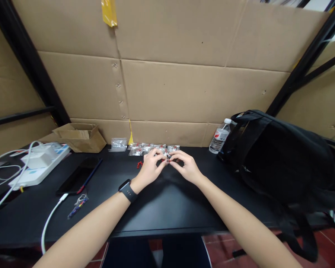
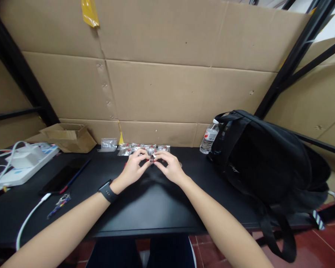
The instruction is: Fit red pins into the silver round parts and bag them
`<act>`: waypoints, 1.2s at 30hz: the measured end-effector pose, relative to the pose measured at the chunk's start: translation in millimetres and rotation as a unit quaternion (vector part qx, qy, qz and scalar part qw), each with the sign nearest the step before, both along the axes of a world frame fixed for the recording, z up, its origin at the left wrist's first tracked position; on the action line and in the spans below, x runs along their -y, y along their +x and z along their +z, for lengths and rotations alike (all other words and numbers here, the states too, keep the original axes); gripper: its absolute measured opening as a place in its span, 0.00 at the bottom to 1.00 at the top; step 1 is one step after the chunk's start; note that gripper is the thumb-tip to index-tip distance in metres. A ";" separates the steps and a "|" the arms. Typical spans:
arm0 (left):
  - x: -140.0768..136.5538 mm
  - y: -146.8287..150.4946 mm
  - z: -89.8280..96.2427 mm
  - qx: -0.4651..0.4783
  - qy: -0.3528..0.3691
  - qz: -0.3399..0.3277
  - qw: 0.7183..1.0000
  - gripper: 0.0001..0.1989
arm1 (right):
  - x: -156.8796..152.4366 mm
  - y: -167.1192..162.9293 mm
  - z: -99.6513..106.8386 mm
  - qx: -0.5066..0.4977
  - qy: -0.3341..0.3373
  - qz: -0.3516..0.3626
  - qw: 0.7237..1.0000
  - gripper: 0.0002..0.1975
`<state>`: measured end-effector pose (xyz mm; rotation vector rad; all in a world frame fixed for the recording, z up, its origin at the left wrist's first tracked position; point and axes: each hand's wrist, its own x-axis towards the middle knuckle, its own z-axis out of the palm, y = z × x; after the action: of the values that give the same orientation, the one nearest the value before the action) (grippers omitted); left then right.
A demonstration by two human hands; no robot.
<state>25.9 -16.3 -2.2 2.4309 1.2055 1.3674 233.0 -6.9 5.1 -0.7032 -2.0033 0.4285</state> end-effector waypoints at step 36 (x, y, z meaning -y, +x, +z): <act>-49.8 -75.9 -13.6 -0.292 -0.138 -0.015 0.946 0.06 | -39.3 73.0 -0.4 0.318 -0.112 -0.076 0.938 0.25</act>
<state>-50.0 33.5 -15.7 2.6991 1.3399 0.4150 306.0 32.4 4.6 -1.2544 -2.4962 0.3680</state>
